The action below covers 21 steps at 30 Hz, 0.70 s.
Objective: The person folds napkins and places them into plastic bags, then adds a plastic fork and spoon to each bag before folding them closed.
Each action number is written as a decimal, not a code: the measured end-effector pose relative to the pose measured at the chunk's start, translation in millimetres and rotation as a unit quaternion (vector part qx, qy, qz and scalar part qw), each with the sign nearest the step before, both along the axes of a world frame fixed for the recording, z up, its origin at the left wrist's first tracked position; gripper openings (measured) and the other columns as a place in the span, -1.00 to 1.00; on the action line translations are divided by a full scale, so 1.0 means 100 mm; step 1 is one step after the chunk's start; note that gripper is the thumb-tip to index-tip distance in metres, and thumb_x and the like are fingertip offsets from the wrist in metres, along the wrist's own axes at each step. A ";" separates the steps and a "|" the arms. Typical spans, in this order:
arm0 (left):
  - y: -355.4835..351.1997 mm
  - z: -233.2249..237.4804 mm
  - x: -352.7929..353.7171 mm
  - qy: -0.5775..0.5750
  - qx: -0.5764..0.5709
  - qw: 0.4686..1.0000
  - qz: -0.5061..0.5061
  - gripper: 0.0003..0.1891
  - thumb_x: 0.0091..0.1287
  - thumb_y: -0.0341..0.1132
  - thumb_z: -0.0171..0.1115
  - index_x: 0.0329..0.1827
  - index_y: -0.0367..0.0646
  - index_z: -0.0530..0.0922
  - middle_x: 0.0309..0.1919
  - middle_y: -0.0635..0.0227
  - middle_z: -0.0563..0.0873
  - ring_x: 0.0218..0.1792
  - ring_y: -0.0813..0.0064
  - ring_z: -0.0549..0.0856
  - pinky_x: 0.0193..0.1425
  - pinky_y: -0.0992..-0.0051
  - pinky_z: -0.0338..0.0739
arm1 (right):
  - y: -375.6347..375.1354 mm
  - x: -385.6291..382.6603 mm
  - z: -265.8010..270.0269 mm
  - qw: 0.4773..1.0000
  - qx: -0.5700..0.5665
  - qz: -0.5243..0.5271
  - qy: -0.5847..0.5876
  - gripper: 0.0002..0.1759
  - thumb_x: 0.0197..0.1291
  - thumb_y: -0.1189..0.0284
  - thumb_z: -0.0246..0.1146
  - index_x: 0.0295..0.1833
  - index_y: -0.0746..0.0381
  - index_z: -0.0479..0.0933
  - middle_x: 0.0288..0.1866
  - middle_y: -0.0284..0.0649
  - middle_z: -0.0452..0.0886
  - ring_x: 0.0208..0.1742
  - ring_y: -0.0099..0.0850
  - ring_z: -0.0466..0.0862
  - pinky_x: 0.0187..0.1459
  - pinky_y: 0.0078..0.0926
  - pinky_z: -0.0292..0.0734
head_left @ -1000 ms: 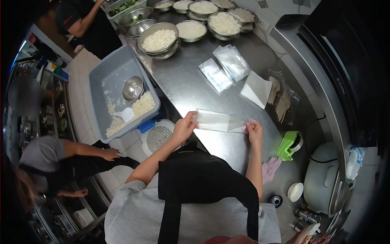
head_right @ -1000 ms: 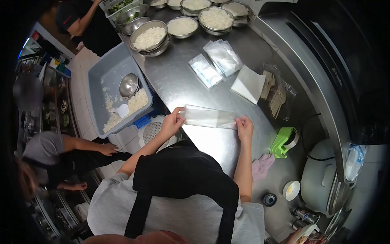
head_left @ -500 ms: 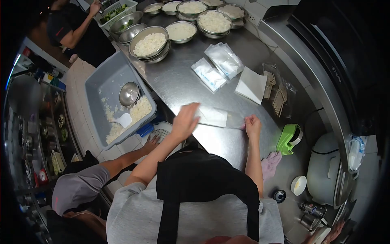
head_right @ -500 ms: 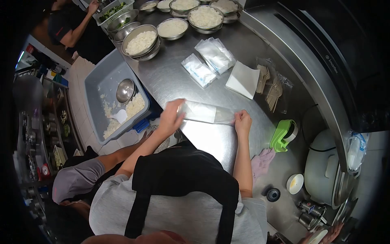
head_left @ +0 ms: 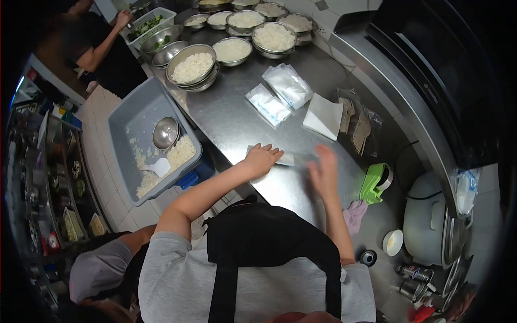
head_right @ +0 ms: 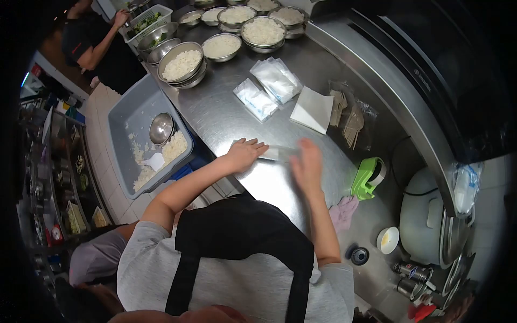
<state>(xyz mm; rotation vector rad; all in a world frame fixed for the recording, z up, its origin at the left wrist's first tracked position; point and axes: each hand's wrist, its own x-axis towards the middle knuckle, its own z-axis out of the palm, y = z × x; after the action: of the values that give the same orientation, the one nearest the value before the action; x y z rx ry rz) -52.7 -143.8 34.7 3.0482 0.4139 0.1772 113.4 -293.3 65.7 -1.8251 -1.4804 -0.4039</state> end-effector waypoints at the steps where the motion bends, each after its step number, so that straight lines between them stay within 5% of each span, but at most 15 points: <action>1: 0.01 0.30 0.06 0.119 -0.106 0.987 -0.004 -0.54 0.24 -0.34 -0.04 0.24 -0.14 0.32 0.08 0.16 0.53 0.07 0.23 0.50 0.13 0.27 0.37 | 0.05 -0.15 0.17 0.993 -0.059 0.091 -0.048 -0.77 0.02 0.41 0.25 -0.19 0.26 0.49 -0.26 -0.20 0.60 -0.05 -0.27 0.52 -0.07 -0.33 0.40; 2: 0.02 0.46 0.11 0.237 -0.207 0.949 -0.007 -0.58 0.26 -0.30 -0.04 0.20 -0.18 0.37 0.02 0.11 0.58 0.00 0.19 0.55 0.08 0.31 0.40 | 0.07 -0.20 0.24 0.994 -0.058 0.082 -0.045 -0.77 0.02 0.41 0.25 -0.19 0.26 0.49 -0.26 -0.20 0.60 -0.05 -0.27 0.52 -0.07 -0.33 0.40; 4: 0.15 0.43 0.06 0.214 -0.302 0.926 -0.072 -0.61 0.27 -0.28 -0.04 0.14 -0.22 0.41 -0.09 0.07 0.61 -0.08 0.16 0.58 0.03 0.32 0.42 | 0.17 -0.19 0.36 0.923 -0.332 0.185 -0.064 -0.76 0.01 0.40 0.24 -0.20 0.29 0.53 -0.36 -0.17 0.62 -0.15 -0.25 0.59 -0.06 -0.27 0.39; 5: 0.25 0.40 0.00 0.187 -0.397 0.890 -0.126 -0.63 0.27 -0.26 -0.04 0.08 -0.26 0.46 -0.20 0.03 0.65 -0.16 0.14 0.61 -0.02 0.33 0.44 | 0.20 -0.09 0.44 0.926 -0.327 0.177 -0.061 -0.76 0.01 0.40 0.24 -0.20 0.29 0.53 -0.36 -0.17 0.62 -0.15 -0.25 0.59 -0.06 -0.27 0.39; 8: 0.33 0.43 -0.28 0.242 -0.529 0.813 -0.021 -0.54 0.34 -0.10 -0.01 0.08 -0.34 0.45 -0.06 0.10 0.60 -0.04 0.35 0.53 0.10 0.44 0.34 | 0.12 0.34 0.69 0.905 -0.357 0.227 0.038 -0.82 0.00 0.43 0.22 -0.29 0.30 0.57 -0.44 -0.14 0.62 -0.31 -0.28 0.62 -0.20 -0.35 0.46; 10: 0.32 0.40 -0.47 0.267 -0.560 0.784 0.020 -0.52 0.34 -0.10 0.02 0.10 -0.38 0.43 -0.01 0.12 0.57 0.03 0.37 0.49 0.18 0.47 0.29 | -0.01 0.54 0.83 0.905 -0.318 0.155 0.237 -0.86 0.06 0.45 0.19 -0.40 0.31 0.57 -0.55 -0.18 0.60 -0.45 -0.40 0.61 -0.34 -0.48 0.46; 11: 0.32 0.25 -0.57 0.210 -0.624 0.751 0.058 -0.53 0.32 -0.13 0.06 0.10 -0.39 0.43 -0.02 0.14 0.57 0.01 0.38 0.51 0.16 0.47 0.32 | -0.07 0.67 0.73 0.905 -0.318 0.152 0.238 -0.86 0.06 0.45 0.19 -0.40 0.31 0.57 -0.55 -0.18 0.60 -0.45 -0.40 0.61 -0.34 -0.48 0.46; 12: 0.29 0.16 -0.63 0.149 -0.682 0.709 0.098 -0.53 0.30 -0.16 0.11 0.11 -0.40 0.42 -0.02 0.15 0.57 -0.01 0.40 0.53 0.14 0.47 0.35 | -0.10 0.80 0.52 0.903 -0.207 0.116 0.357 -0.84 0.10 0.44 0.16 -0.37 0.32 0.57 -0.54 -0.21 0.60 -0.43 -0.45 0.61 -0.33 -0.53 0.46; 13: 0.24 0.14 -0.66 0.148 -0.683 0.708 0.096 -0.53 0.30 -0.16 0.11 0.11 -0.40 0.42 -0.02 0.15 0.57 -0.01 0.40 0.53 0.14 0.47 0.35 | -0.09 0.87 0.32 0.877 -0.091 0.079 0.466 -0.82 0.14 0.43 0.13 -0.35 0.32 0.57 -0.53 -0.24 0.59 -0.41 -0.50 0.60 -0.32 -0.58 0.46; 14: 0.19 0.12 -0.68 0.097 -0.774 0.614 0.121 -0.53 0.30 -0.20 0.12 0.12 -0.41 0.40 -0.01 0.15 0.57 -0.02 0.42 0.55 0.12 0.49 0.37 | -0.15 0.75 0.15 0.845 -0.065 0.116 0.518 -0.75 0.22 0.35 0.12 -0.26 0.34 0.56 -0.46 -0.28 0.59 -0.37 -0.53 0.59 -0.27 -0.59 0.48; 15: 0.14 0.11 -0.69 0.043 -0.849 0.507 0.142 -0.54 0.29 -0.23 0.14 0.13 -0.42 0.39 0.00 0.15 0.56 -0.04 0.43 0.57 0.11 0.50 0.40 | -0.15 0.54 0.05 0.777 -0.117 0.133 0.604 -0.66 0.21 0.27 0.15 -0.08 0.34 0.50 -0.29 -0.22 0.60 -0.33 -0.49 0.59 -0.24 -0.56 0.51; 17: 0.04 -0.10 -0.65 0.017 -0.875 0.472 0.109 -0.54 0.31 -0.25 0.10 0.16 -0.41 0.34 0.03 0.11 0.54 -0.02 0.39 0.59 0.11 0.47 0.44 | -0.13 0.04 -0.21 0.549 -0.128 0.301 0.769 -0.35 0.14 0.15 0.20 0.23 0.35 0.26 0.05 -0.08 0.49 -0.11 -0.36 0.60 -0.14 -0.49 0.54; 18: -0.03 -0.15 -0.61 -0.007 -0.897 0.435 0.077 -0.54 0.32 -0.25 0.09 0.17 -0.42 0.32 0.04 0.09 0.54 0.01 0.35 0.58 0.15 0.43 0.42 | -0.07 -0.21 -0.31 0.496 -0.122 0.329 0.794 -0.30 0.14 0.19 0.21 0.29 0.35 0.18 0.15 -0.07 0.43 0.00 -0.34 0.57 -0.09 -0.45 0.53; 19: -0.08 -0.21 -0.56 -0.031 -0.917 0.396 0.045 -0.53 0.33 -0.26 0.07 0.19 -0.42 0.29 0.04 0.06 0.53 0.05 0.31 0.57 0.18 0.39 0.41 | -0.02 -0.40 -0.22 0.494 -0.101 0.348 0.790 -0.29 0.13 0.26 0.22 0.31 0.34 0.13 0.19 -0.10 0.38 0.01 -0.37 0.55 -0.09 -0.48 0.53; 21: -0.14 -0.36 -0.52 -0.030 -0.914 0.400 0.060 -0.50 0.34 -0.25 0.05 0.23 -0.42 0.23 0.06 0.03 0.51 0.07 0.25 0.55 0.20 0.34 0.40 | 0.09 -0.53 -0.21 0.560 -0.052 0.185 0.806 -0.48 0.13 0.33 0.22 0.17 0.32 0.31 0.02 -0.16 0.51 -0.07 -0.43 0.57 -0.09 -0.51 0.50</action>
<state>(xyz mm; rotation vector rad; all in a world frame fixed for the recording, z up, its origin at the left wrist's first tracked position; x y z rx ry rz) -104.6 -157.8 -1.0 0.7370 0.3384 -0.1395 60.6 -284.0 44.4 -0.9889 -0.3734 1.3185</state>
